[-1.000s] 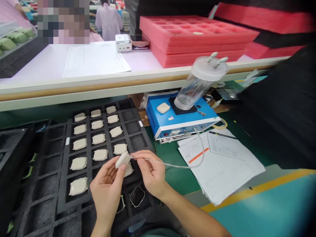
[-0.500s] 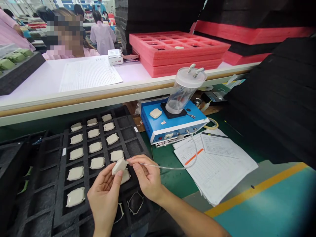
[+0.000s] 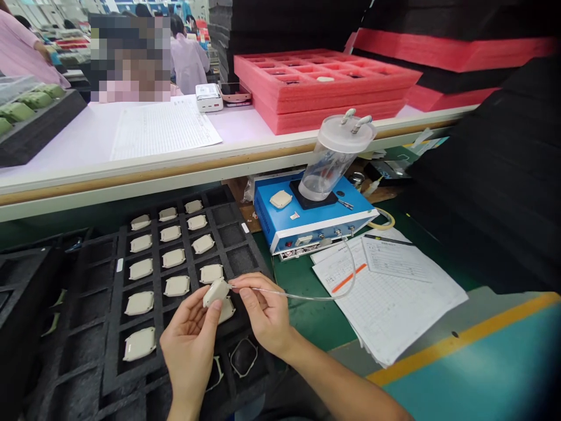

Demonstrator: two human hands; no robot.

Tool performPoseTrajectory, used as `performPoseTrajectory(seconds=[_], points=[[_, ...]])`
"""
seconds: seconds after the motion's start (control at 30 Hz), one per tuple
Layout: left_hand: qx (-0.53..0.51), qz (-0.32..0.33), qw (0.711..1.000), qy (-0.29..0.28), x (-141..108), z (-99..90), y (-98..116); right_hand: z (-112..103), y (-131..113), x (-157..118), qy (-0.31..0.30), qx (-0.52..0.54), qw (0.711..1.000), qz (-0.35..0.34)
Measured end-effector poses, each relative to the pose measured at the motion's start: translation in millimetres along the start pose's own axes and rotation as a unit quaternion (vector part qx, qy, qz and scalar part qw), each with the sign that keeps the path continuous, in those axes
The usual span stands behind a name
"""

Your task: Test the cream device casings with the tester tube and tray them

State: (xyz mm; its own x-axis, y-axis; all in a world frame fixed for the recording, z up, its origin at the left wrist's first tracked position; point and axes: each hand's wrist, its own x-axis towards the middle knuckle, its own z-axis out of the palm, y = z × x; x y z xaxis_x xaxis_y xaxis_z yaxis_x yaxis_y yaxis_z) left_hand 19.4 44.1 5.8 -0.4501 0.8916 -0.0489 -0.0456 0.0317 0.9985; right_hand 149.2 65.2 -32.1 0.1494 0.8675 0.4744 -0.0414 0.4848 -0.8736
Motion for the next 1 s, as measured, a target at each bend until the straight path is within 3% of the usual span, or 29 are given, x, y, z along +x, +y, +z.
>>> performPoseTrajectory(seconds=[1.0], points=[[-0.007,0.004,1.000,-0.009,-1.3,-0.1,0.9,-0.6,1.4,-2.4,-0.005,0.000,1.000,0.012]])
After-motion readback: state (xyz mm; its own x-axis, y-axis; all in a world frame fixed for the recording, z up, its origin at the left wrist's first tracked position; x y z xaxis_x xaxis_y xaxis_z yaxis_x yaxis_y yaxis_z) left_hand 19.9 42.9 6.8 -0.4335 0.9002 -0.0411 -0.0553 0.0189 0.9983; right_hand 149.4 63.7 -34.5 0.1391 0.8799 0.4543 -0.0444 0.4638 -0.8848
